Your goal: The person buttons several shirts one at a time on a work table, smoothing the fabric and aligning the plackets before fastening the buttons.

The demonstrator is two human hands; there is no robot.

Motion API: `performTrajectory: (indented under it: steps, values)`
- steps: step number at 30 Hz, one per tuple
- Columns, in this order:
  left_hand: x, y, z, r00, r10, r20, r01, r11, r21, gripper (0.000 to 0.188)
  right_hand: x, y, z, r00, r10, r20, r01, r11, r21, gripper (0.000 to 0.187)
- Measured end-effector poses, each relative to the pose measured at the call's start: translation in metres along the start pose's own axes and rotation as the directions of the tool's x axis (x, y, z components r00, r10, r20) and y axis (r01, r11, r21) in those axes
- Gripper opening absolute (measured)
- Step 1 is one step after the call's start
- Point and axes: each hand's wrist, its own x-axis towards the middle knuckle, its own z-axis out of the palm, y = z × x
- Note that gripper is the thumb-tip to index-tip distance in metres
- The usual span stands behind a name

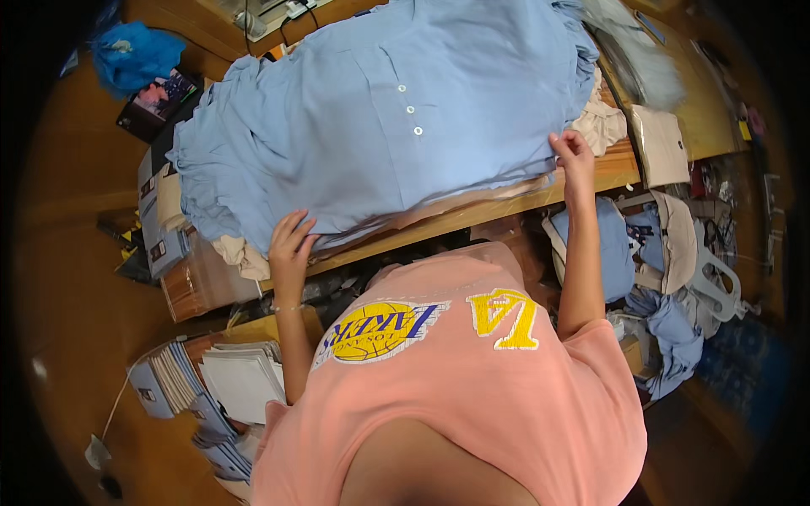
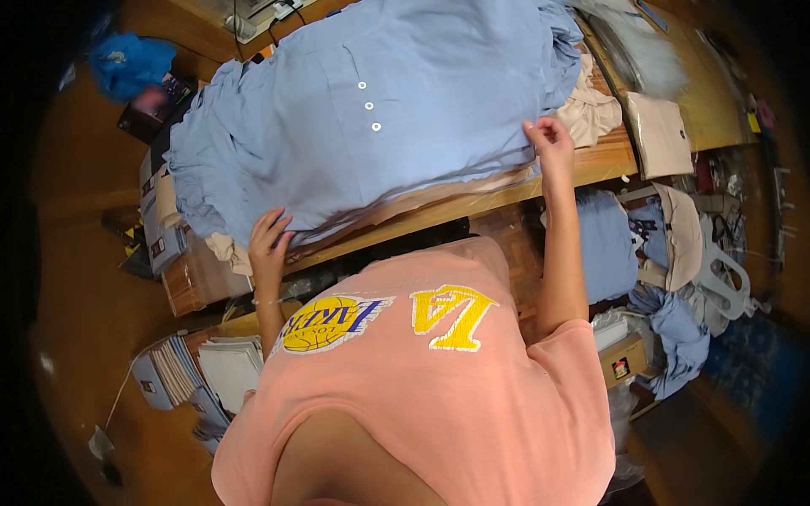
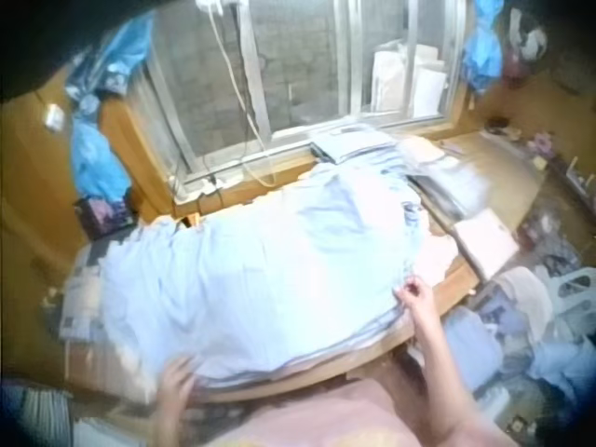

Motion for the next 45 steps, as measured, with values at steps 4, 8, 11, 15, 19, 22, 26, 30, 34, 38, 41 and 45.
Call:
performTrajectory:
  steps: [4,8,11,15,19,22,26,30,34,38,41,45]
  values:
    - [0.010,-0.005,-0.033,0.995,0.025,0.100,-0.036,0.994,0.105,0.034,-0.011,0.000,0.003,0.997,0.009,-0.081,0.006,0.984,0.177,0.017]
    - [0.006,0.004,-0.031,0.998,0.047,0.048,-0.056,0.977,0.205,0.027,-0.011,0.009,-0.013,0.998,-0.002,-0.065,0.018,0.969,0.245,0.010]
    - [0.007,-0.018,-0.045,0.994,-0.092,0.051,0.093,0.995,-0.025,0.023,-0.022,-0.018,-0.026,0.967,-0.120,-0.227,0.208,0.884,0.419,0.010]
    - [0.032,-0.007,-0.107,0.878,-0.030,-0.477,0.039,0.999,0.009,0.019,-0.080,-0.102,-0.048,0.822,-0.343,-0.454,0.546,0.702,0.458,0.008]
    - [0.073,0.130,-0.111,0.530,-0.009,-0.848,-0.524,0.783,-0.336,0.016,-0.155,-0.146,-0.158,0.592,-0.338,-0.732,0.745,0.577,0.336,0.016]
    - [0.086,0.231,-0.053,0.654,0.036,-0.756,-0.662,0.511,-0.548,0.020,-0.235,-0.139,-0.281,0.573,-0.350,-0.742,0.684,0.702,0.198,0.026]
    - [0.111,0.276,0.069,0.936,0.333,-0.112,-0.241,0.376,-0.895,0.019,-0.303,-0.100,-0.349,0.542,-0.345,-0.766,0.556,0.831,0.019,0.035]
    - [0.094,0.346,0.198,0.778,0.269,0.567,0.344,0.573,-0.744,0.021,-0.285,-0.024,-0.406,0.720,-0.114,-0.684,0.310,0.936,0.170,0.042]
    - [0.110,0.378,0.322,0.655,0.369,0.659,0.313,0.662,-0.682,0.025,-0.285,0.071,-0.494,0.545,0.140,-0.827,0.089,0.971,0.222,0.026]
    - [0.113,0.437,0.394,0.623,0.417,0.662,0.333,0.624,-0.707,0.024,-0.296,0.112,-0.557,0.251,0.195,-0.948,0.001,0.979,0.202,0.017]
    - [0.113,0.463,0.422,0.599,0.476,0.644,0.244,0.657,-0.713,0.023,-0.302,0.132,-0.583,0.196,0.219,-0.956,-0.034,0.976,0.217,0.016]
    - [0.103,0.456,0.454,0.581,0.536,0.613,0.037,0.735,-0.678,0.018,-0.307,0.200,-0.601,0.240,0.268,-0.933,-0.066,0.963,0.260,0.011]
